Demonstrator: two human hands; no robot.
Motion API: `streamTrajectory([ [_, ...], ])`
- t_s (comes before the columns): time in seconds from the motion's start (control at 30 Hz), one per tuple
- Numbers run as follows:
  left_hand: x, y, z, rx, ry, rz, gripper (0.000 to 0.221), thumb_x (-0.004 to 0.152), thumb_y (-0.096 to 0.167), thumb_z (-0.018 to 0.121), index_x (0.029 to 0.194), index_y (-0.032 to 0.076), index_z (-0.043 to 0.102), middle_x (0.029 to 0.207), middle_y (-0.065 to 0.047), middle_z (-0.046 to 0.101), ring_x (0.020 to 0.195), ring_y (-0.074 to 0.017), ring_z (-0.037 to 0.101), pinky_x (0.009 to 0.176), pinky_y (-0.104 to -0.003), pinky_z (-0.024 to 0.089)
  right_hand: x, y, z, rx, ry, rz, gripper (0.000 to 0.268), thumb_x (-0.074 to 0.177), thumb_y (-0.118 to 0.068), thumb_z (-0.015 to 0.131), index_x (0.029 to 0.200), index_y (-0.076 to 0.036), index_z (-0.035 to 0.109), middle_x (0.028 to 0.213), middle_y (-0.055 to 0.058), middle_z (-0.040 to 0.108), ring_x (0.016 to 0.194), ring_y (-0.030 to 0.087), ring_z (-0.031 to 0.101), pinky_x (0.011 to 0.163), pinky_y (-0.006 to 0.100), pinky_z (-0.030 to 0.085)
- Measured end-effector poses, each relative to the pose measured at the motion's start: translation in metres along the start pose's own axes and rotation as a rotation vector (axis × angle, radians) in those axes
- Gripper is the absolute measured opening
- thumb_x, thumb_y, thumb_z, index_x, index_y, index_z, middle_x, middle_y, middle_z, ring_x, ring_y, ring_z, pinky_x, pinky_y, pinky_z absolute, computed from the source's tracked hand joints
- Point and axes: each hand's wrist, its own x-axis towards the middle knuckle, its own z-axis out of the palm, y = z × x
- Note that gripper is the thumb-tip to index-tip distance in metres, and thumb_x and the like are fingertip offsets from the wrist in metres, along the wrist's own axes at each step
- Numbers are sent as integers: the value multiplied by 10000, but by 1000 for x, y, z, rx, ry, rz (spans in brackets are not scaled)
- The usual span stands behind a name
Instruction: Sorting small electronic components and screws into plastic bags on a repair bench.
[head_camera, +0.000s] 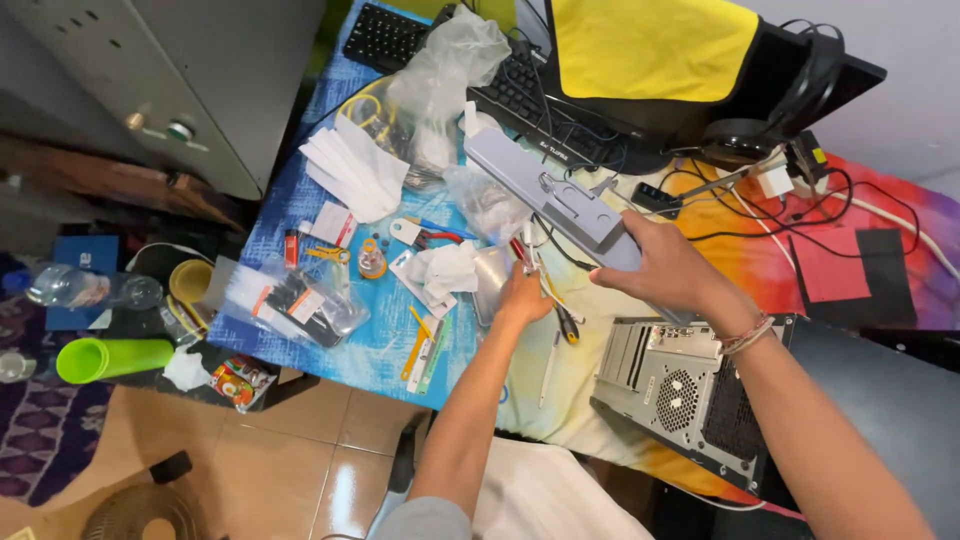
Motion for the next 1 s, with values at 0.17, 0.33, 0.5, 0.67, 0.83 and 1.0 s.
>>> streamTrajectory([
  [0.17, 64, -46, 46, -115, 50, -10, 592, 837, 340, 672, 1324, 4, 656, 1406, -229, 516, 1289, -420, 593, 1056, -496, 491, 1, 17, -1, -75, 9, 99, 665, 732, -507, 827, 1099, 5, 614, 821, 254, 688, 801, 369, 704, 614, 418, 485],
  [0.33, 16, -35, -3, -516, 166, -180, 266, 825, 319, 744, 997, 123, 797, 926, -80, 747, 797, -244, 754, 588, -331, 642, 6, 21, -7, -110, 18, 132, 683, 736, -511, 829, 1130, 5, 617, 843, 274, 696, 842, 412, 715, 650, 444, 498],
  [0.5, 23, -78, 14, -1048, 139, -130, 552, 712, 45, 845, 1212, 18, 611, 965, -126, 695, 844, -162, 682, 789, -262, 618, 6, 16, -11, -135, -3, 146, 705, 732, -535, 827, 1129, 8, 615, 836, 259, 707, 838, 390, 724, 650, 428, 512],
  [0.67, -10, -52, -36, -1510, -43, -27, 536, 856, -36, 760, 1304, -19, 466, 1189, -204, 604, 1051, -293, 714, 980, -394, 599, 6, 9, -14, -142, -17, 115, 669, 748, -500, 825, 1135, 9, 625, 845, 264, 717, 852, 396, 733, 653, 437, 519],
  [0.83, -37, -24, -72, -1454, -161, 85, 242, 980, 210, 690, 1098, 156, 485, 1218, -118, 714, 1136, -277, 714, 990, -393, 581, 7, 14, -12, -98, 8, 42, 669, 754, -488, 828, 1124, 27, 614, 825, 287, 687, 835, 427, 712, 628, 460, 501],
  [1.0, -54, 0, -92, -1475, -199, 126, 221, 994, 347, 637, 1011, 158, 523, 1126, -166, 759, 940, -269, 775, 723, -309, 648, 2, 11, -11, -34, 73, 25, 630, 770, -462, 828, 1106, 26, 615, 784, 265, 671, 791, 401, 703, 598, 435, 487],
])
